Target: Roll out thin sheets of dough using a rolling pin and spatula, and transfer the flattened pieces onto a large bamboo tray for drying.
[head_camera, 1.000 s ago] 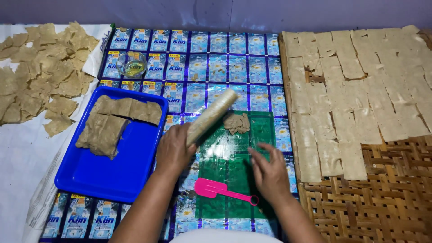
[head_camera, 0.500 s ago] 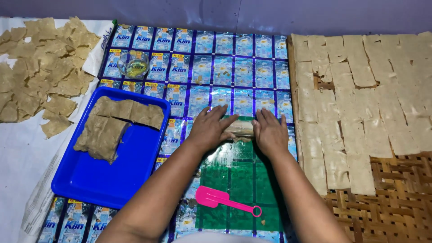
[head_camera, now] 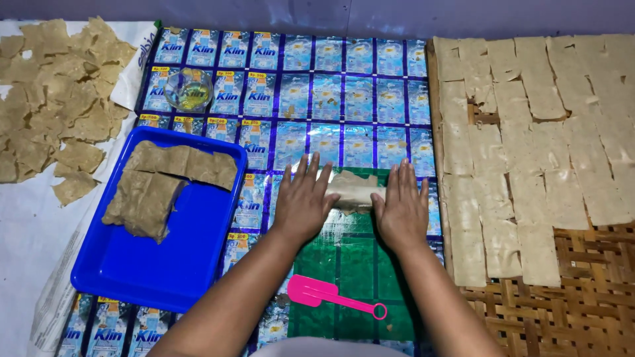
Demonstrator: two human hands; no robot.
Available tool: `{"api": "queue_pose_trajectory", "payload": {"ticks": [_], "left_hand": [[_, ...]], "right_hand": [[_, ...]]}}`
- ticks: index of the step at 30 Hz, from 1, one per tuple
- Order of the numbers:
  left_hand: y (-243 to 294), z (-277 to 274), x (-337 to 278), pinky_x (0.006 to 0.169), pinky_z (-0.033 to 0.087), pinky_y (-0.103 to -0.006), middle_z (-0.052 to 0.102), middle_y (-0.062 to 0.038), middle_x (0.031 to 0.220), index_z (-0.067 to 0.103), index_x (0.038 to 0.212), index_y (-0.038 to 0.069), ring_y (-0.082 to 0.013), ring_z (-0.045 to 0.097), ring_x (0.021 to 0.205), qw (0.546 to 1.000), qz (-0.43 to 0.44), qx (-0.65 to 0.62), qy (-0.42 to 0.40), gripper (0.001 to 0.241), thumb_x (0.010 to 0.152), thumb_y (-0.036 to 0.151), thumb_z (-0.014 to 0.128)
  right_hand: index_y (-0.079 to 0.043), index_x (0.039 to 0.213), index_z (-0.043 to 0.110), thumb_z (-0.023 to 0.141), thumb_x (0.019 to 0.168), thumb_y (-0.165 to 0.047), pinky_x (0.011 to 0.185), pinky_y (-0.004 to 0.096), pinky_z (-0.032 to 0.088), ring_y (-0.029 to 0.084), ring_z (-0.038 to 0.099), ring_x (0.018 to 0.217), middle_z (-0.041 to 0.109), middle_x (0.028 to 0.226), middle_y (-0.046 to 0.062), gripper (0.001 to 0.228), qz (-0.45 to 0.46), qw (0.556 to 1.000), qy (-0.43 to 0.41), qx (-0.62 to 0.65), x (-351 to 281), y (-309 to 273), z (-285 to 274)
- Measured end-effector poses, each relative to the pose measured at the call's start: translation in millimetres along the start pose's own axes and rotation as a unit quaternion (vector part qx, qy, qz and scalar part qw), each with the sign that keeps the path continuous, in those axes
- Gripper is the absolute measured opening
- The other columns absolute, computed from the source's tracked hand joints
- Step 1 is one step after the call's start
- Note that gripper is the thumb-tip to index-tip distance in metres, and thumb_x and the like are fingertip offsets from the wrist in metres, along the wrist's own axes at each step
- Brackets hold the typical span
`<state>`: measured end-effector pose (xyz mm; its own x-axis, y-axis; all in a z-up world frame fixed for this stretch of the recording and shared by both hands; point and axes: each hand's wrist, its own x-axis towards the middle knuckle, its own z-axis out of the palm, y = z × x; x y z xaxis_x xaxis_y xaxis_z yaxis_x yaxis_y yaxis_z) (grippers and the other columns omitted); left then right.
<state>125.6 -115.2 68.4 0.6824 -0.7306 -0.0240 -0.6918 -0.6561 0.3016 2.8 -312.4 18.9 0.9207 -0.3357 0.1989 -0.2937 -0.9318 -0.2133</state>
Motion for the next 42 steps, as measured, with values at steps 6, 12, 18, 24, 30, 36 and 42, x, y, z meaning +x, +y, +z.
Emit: {"api": "queue_pose_trajectory", "payload": {"ticks": [6,12,18,24,30,36,42], "left_hand": [[-12,16,25,0.122,0.021,-0.0556,0.041,-0.020,0.160,0.047,0.153,0.013,-0.0391,0.032,0.152,0.999,0.005,0.018,0.042,0.055,0.110,0.042,0.028],[-18,9,74,0.126,0.001,-0.0533,0.017,-0.010,0.173,0.030,0.163,0.020,-0.0280,0.009,0.160,0.995,-0.078,0.024,-0.051,0.064,0.105,0.045,0.020],[2,6,5,0.125,0.002,-0.0538,0.021,-0.016,0.170,0.032,0.161,0.016,-0.0300,0.013,0.159,0.999,-0.052,-0.007,-0.002,0.061,0.109,0.045,0.018],[-9,52,-51,0.119,0.029,-0.0507,0.039,-0.021,0.160,0.038,0.158,0.010,-0.0368,0.036,0.149,0.985,0.051,0.042,0.159,0.055,0.109,0.033,0.040],[-17,34,7,0.120,0.027,-0.0519,0.042,-0.019,0.160,0.047,0.153,0.012,-0.0375,0.035,0.151,0.996,0.002,0.029,0.086,0.054,0.109,0.040,0.032],[-31,22,81,0.127,-0.005,-0.0527,0.005,-0.010,0.174,0.022,0.164,0.019,-0.0291,0.001,0.160,0.993,-0.097,0.018,-0.067,0.064,0.104,0.043,0.023],[-18,8,55,0.126,-0.007,-0.0554,0.008,-0.015,0.173,0.024,0.164,0.014,-0.0308,0.002,0.160,0.996,-0.083,0.005,-0.020,0.067,0.102,0.042,0.025]], "right_hand": [[-0.002,0.158,0.037,0.028,0.110,-0.050,0.122,0.057,0.014,0.035,0.025,0.156,0.032,0.165,0.024,0.068,0.055,0.995,-0.077,-0.020,33,5,8],[-0.014,0.165,0.023,0.023,0.106,-0.053,0.122,0.061,0.006,0.034,0.007,0.160,0.010,0.172,0.021,0.071,0.093,0.985,-0.146,-0.007,80,11,0],[0.000,0.161,0.027,0.039,0.106,-0.051,0.122,0.060,0.009,0.040,0.012,0.158,0.013,0.170,0.029,0.076,0.041,0.999,-0.035,-0.001,11,1,3],[0.004,0.159,0.027,0.043,0.106,-0.051,0.124,0.054,0.014,0.040,0.022,0.155,0.026,0.166,0.029,0.078,0.000,1.000,0.014,-0.019,-51,2,11],[-0.001,0.159,0.032,0.026,0.108,-0.063,0.124,0.054,0.014,0.037,0.027,0.155,0.029,0.166,0.025,0.081,0.064,0.994,-0.088,-0.015,10,17,19],[-0.027,0.166,0.014,0.015,0.104,-0.069,0.122,0.064,0.002,0.030,0.005,0.160,0.003,0.173,0.016,0.075,0.120,0.973,-0.196,-0.019,92,30,19],[-0.014,0.166,0.021,0.025,0.107,-0.061,0.121,0.066,0.003,0.035,-0.002,0.160,0.001,0.172,0.024,0.075,0.075,0.992,-0.101,-0.002,65,10,-2]]}}
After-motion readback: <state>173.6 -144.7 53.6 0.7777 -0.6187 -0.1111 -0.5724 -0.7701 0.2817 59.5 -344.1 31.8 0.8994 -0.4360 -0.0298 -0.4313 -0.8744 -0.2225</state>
